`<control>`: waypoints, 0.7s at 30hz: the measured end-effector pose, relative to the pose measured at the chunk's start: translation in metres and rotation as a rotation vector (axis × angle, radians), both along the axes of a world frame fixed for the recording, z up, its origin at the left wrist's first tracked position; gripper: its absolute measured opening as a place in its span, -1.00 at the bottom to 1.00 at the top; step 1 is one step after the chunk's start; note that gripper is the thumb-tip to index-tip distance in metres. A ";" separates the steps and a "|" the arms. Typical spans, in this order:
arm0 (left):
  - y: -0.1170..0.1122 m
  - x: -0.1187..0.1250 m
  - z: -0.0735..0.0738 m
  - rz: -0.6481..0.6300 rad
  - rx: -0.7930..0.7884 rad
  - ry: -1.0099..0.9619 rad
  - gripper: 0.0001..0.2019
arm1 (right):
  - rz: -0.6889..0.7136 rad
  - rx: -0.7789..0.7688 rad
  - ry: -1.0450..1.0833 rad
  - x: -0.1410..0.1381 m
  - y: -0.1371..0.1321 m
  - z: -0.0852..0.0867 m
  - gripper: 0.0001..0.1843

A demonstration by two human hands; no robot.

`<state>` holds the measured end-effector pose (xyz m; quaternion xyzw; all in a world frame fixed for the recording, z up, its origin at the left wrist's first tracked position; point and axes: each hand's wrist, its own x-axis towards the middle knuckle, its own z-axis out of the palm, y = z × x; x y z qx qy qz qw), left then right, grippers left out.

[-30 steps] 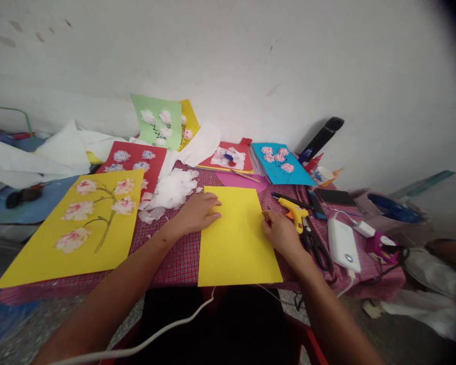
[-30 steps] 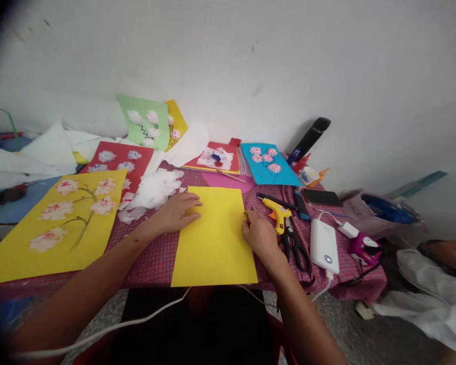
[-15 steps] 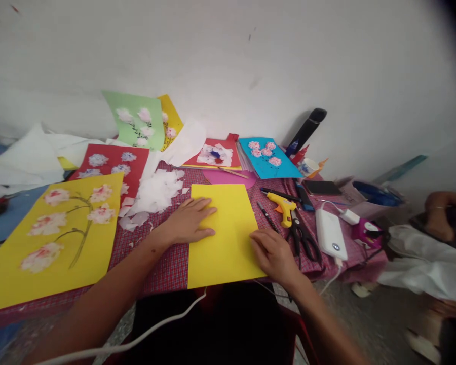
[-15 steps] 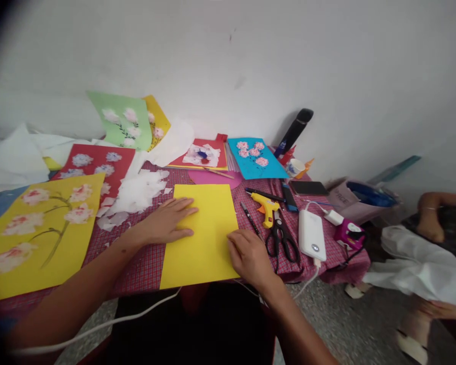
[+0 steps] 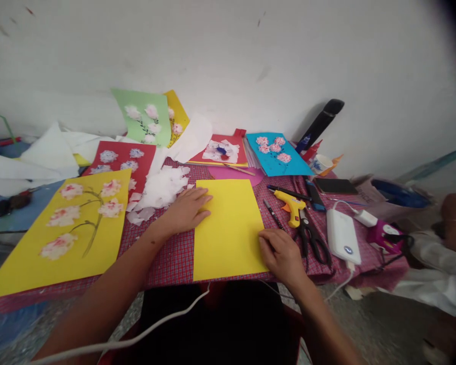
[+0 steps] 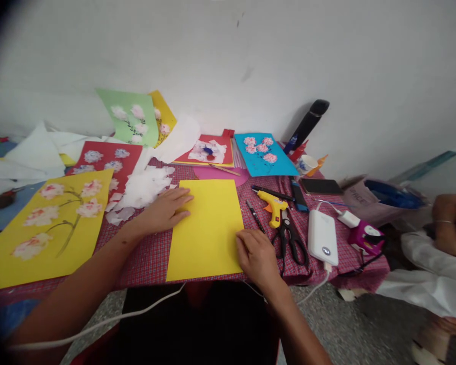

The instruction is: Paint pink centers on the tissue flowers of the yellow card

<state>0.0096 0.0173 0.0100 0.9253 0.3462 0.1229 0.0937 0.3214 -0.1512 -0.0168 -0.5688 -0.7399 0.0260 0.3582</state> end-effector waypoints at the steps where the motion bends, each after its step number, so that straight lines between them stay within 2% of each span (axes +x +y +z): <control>1: 0.003 -0.004 0.001 0.031 0.017 0.009 -0.57 | -0.004 -0.007 -0.005 0.000 0.000 0.000 -0.81; 8: 0.017 -0.023 0.008 0.230 0.084 0.125 -0.62 | -0.009 0.004 0.022 0.001 -0.001 0.001 -0.82; 13: 0.016 -0.024 0.010 0.330 0.136 0.100 -0.61 | -0.005 -0.018 0.049 0.000 -0.002 0.002 -0.81; 16: 0.014 -0.020 0.007 0.306 0.150 0.058 -0.64 | 0.002 -0.019 0.051 0.001 -0.001 0.001 -0.82; 21: 0.009 -0.007 0.001 0.128 0.061 -0.060 -0.67 | 0.006 -0.008 0.052 0.001 -0.001 0.000 -0.83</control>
